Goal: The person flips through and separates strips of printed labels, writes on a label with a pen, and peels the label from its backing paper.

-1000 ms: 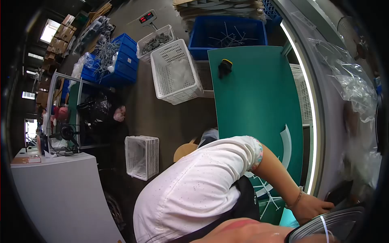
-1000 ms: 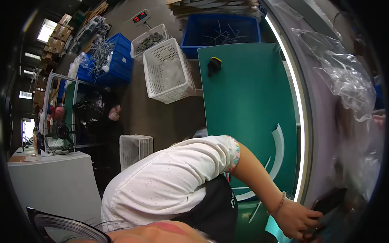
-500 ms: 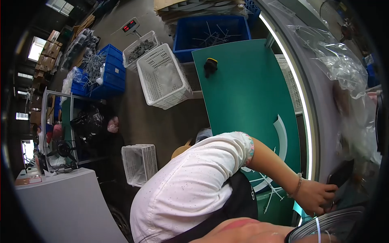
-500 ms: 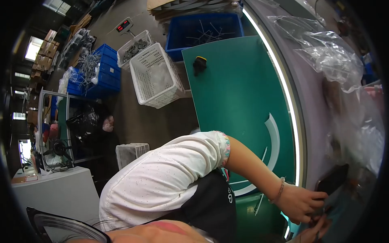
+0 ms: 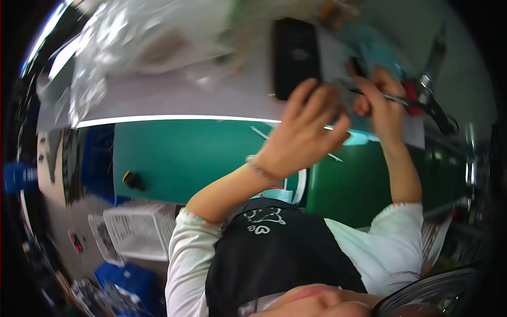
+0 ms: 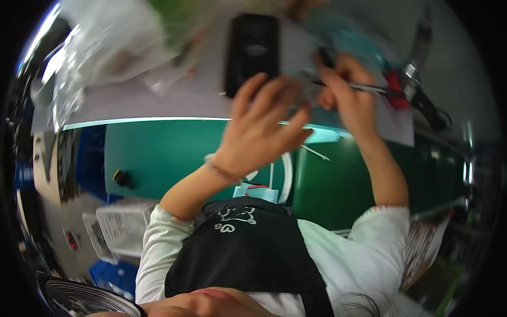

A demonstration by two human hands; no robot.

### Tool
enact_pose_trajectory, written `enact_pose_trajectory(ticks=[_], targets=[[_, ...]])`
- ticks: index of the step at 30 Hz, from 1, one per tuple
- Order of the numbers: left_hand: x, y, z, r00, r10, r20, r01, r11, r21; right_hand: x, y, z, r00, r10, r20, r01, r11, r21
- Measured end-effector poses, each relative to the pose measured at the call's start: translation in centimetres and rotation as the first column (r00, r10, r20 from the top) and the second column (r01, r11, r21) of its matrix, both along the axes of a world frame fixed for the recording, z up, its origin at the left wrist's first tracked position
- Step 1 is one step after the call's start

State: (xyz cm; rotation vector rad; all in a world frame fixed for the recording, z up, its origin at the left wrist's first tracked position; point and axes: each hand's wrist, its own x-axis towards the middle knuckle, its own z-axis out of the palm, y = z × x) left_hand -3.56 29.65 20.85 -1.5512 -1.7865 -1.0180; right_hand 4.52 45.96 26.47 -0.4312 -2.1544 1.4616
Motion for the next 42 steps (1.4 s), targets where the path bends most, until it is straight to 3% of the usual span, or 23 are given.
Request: enact_pose_trajectory(ticks=[5, 23, 35, 42], targets=[[-0.17, 0.37, 0.28, 0.995, 0.061, -0.083, -0.064, 0.998, -0.025, -0.1, 0.2, 0.61, 0.999, 0.054, 0.0, -0.053, 0.995, -0.089], [0.02, 0.26, 0.16, 0.993, 0.088, -0.077, -0.095, 0.992, -0.082, -0.31, 0.01, 0.5, 0.989, 0.016, 0.146, -0.027, 0.997, 0.076], [-0.03, 0.13, 0.09, 0.992, 0.096, -0.082, -0.103, 0.991, -0.088, -0.28, 0.09, 0.47, 0.995, 0.019, 0.099, -0.019, 1.0, -0.008], [0.03, 0.11, 0.2, 0.992, 0.097, -0.078, -0.104, 0.99, -0.09, -0.29, -0.08, 0.46, 0.993, 0.015, 0.113, -0.02, 0.999, 0.036]])
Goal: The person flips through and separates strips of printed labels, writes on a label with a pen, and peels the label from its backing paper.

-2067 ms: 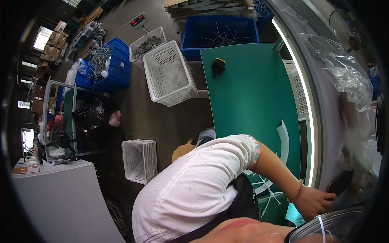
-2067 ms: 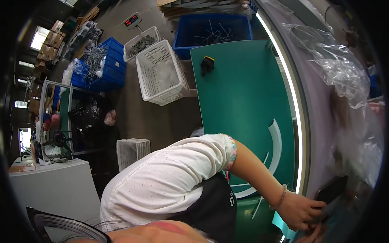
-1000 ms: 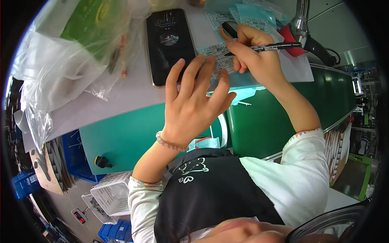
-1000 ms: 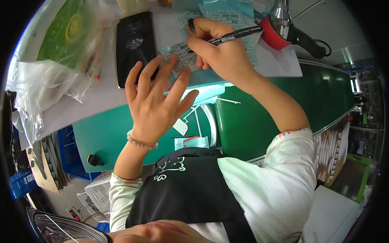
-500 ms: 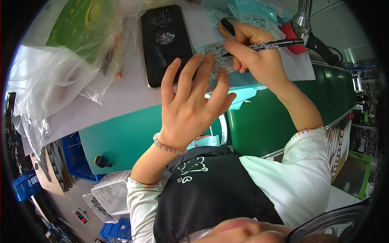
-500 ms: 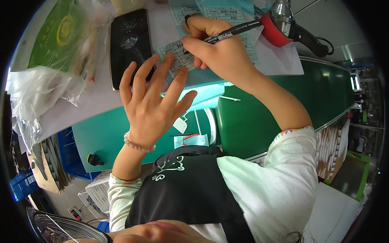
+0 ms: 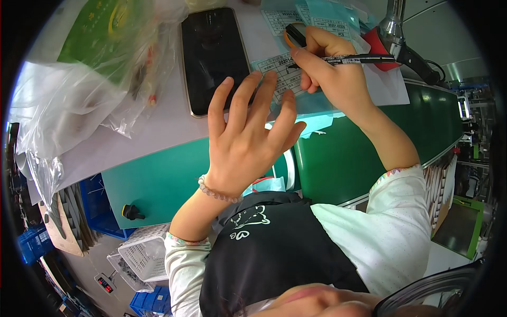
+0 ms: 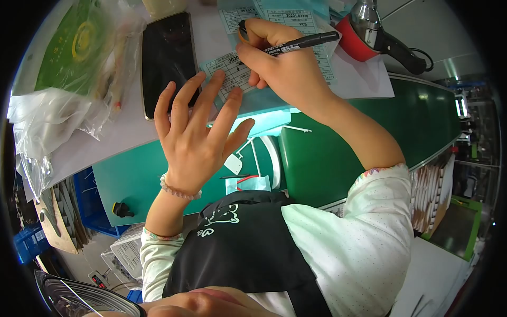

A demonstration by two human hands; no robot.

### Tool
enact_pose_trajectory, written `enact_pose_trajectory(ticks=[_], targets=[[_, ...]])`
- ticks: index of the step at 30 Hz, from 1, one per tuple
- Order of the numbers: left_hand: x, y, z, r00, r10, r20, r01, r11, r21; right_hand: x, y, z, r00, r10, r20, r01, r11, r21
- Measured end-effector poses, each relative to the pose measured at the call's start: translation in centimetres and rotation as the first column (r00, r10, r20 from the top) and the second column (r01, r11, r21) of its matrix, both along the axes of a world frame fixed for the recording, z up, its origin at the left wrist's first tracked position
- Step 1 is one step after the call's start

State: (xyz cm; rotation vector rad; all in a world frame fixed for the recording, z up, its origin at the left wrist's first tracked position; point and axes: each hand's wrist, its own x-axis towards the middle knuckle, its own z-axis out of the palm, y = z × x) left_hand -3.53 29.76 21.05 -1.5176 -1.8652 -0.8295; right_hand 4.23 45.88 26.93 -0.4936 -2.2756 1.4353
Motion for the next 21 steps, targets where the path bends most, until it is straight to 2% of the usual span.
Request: enact_pose_trajectory(ticks=[21], targets=[[-0.02, 0.0, 0.0, 1.0, -0.007, -0.003, 0.007, 1.0, 0.0, 0.22, -0.04, 0.15, 1.0, -0.015, 0.012, 0.016, 0.999, -0.045]])
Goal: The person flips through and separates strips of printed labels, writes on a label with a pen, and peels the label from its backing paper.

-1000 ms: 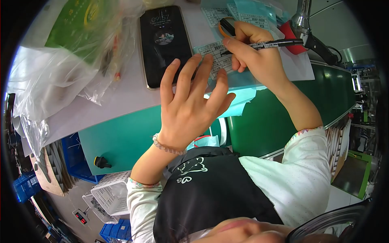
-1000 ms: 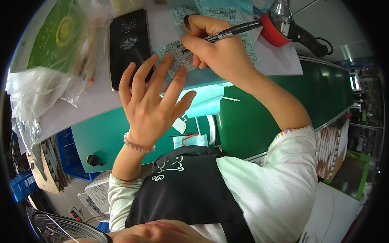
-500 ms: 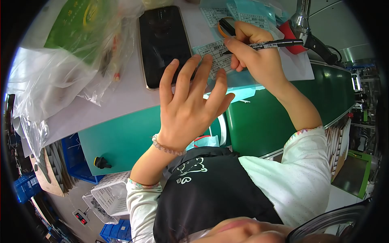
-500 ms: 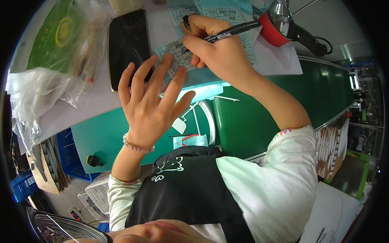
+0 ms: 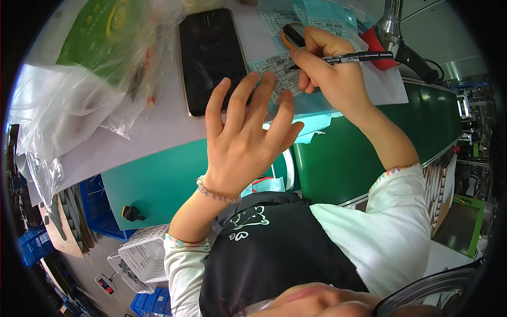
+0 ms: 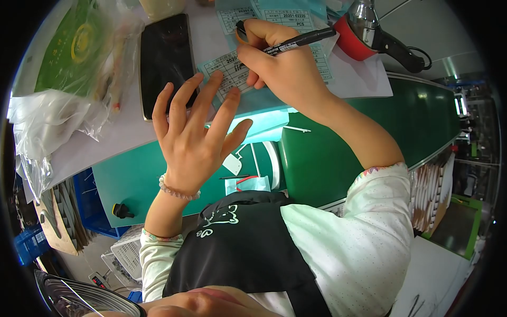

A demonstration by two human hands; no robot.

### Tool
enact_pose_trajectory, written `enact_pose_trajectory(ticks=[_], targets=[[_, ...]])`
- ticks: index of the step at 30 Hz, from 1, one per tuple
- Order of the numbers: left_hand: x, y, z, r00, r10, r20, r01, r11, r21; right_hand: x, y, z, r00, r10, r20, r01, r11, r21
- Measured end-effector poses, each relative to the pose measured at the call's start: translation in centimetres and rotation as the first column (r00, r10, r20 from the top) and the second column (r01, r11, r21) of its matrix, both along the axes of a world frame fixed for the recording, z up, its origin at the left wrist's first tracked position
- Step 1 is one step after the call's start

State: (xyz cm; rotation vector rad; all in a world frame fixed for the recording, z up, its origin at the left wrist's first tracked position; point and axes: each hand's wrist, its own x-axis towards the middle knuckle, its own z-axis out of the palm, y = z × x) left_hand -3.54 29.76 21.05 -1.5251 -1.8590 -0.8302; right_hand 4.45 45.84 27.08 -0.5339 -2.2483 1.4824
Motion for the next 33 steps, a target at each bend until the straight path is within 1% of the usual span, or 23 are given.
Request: enact_pose_trajectory(ticks=[2, 5, 8, 12, 15, 18, 21, 24, 27, 30, 32, 33], targets=[[0.0, 0.0, 0.0, 1.0, 0.002, 0.0, -0.002, 1.0, -0.005, -0.1, -0.2, 0.2, 1.0, 0.001, -0.005, -0.001, 1.0, 0.0], [0.0, -0.1, 0.0, 1.0, 0.006, -0.004, -0.006, 1.0, -0.016, 0.1, 0.1, 0.3, 0.994, -0.031, -0.105, 0.025, 0.998, -0.057], [0.1, 0.1, 0.0, 1.0, 0.022, -0.015, -0.022, 1.0, -0.019, 0.1, 0.5, -0.1, 0.946, -0.124, -0.299, 0.088, 0.987, -0.131], [0.3, 0.4, 0.2, 0.997, 0.064, -0.048, -0.066, 0.998, -0.024, 0.6, 0.3, 0.6, 0.913, -0.171, -0.37, 0.148, 0.985, -0.09], [0.4, 0.4, 0.4, 0.994, 0.088, -0.068, -0.091, 0.995, -0.043, 1.0, 0.0, 1.7, 0.951, -0.152, -0.269, 0.151, 0.988, -0.024], [0.4, 0.2, 0.5, 0.994, 0.095, -0.059, -0.099, 0.992, -0.075, 1.2, 0.6, 2.3, 0.982, -0.086, -0.166, 0.091, 0.996, 0.023], [0.3, 0.2, 0.4, 0.995, 0.092, -0.041, -0.095, 0.991, -0.089, 0.8, 0.6, 2.5, 0.994, -0.066, -0.089, 0.074, 0.994, 0.083], [0.2, 0.1, 0.2, 0.996, 0.087, -0.036, -0.09, 0.991, -0.095, 1.0, 2.1, 1.4, 0.995, 0.068, -0.067, -0.064, 0.996, 0.055], [0.3, 0.0, 0.3, 0.995, 0.089, -0.036, -0.092, 0.991, -0.1, 0.8, 2.2, 0.2, 0.993, 0.079, -0.083, -0.078, 0.997, 0.016], [0.3, 0.0, 0.3, 0.996, 0.087, -0.033, -0.09, 0.991, -0.095, 0.5, 1.6, 0.4, 0.998, 0.067, -0.014, -0.066, 0.996, 0.061], [0.3, 0.1, 0.3, 0.997, 0.078, -0.029, -0.08, 0.993, -0.085, 0.5, 1.7, -0.1, 0.997, 0.049, -0.054, -0.046, 0.997, 0.057], [0.3, 0.1, 0.3, 0.997, 0.076, -0.029, -0.078, 0.993, -0.085, 0.6, 1.5, 0.1, 0.999, 0.03, -0.042, -0.026, 0.996, 0.08]])
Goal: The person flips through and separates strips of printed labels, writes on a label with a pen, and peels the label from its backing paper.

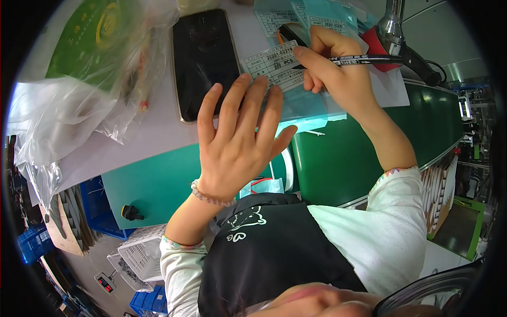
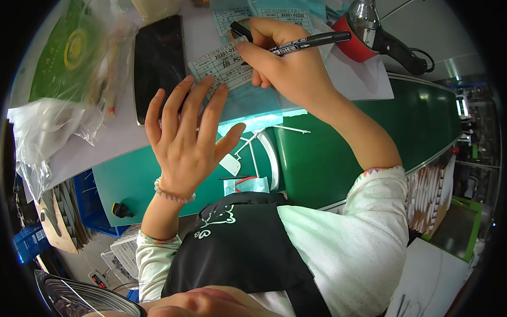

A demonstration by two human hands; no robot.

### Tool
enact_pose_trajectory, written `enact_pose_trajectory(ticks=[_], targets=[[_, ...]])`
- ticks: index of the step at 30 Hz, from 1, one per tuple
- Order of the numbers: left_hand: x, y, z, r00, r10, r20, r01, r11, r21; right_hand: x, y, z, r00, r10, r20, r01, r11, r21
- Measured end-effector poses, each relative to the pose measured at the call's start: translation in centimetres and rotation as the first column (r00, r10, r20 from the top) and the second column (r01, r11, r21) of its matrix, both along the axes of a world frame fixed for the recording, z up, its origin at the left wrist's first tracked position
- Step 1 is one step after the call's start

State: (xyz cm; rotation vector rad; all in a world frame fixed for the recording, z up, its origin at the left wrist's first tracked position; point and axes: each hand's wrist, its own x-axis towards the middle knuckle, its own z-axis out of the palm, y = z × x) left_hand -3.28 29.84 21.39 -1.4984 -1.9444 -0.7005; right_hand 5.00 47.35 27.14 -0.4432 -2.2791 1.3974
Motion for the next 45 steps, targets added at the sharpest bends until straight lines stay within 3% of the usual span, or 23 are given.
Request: enact_pose_trajectory(ticks=[18, 33, 39, 42, 45], targets=[[-0.1, 0.2, -0.2, 1.0, 0.001, -0.004, -0.001, 1.0, 0.016, 0.1, 0.1, -0.1, 0.996, 0.017, 0.087, -0.017, 1.0, -0.005], [-0.1, 0.3, -0.1, 1.0, -0.004, 0.007, 0.004, 1.0, -0.006, 0.0, 0.1, -0.1, 0.998, -0.019, 0.057, 0.021, 0.999, -0.032], [-0.1, 0.0, 0.0, 1.0, -0.019, 0.024, 0.019, 1.0, 0.001, 0.4, -0.2, 0.3, 0.953, -0.085, -0.291, 0.063, 0.994, -0.084], [-0.2, 0.0, -0.2, 1.0, -0.029, 0.01, 0.029, 0.999, 0.027, 0.5, -1.8, 1.3, 0.969, -0.028, -0.247, 0.03, 1.0, 0.007], [-0.3, 0.1, -0.5, 0.999, -0.037, -0.007, 0.037, 0.998, 0.054, 0.4, -2.9, 1.0, 0.997, 0.049, -0.066, -0.053, 0.997, -0.062]])
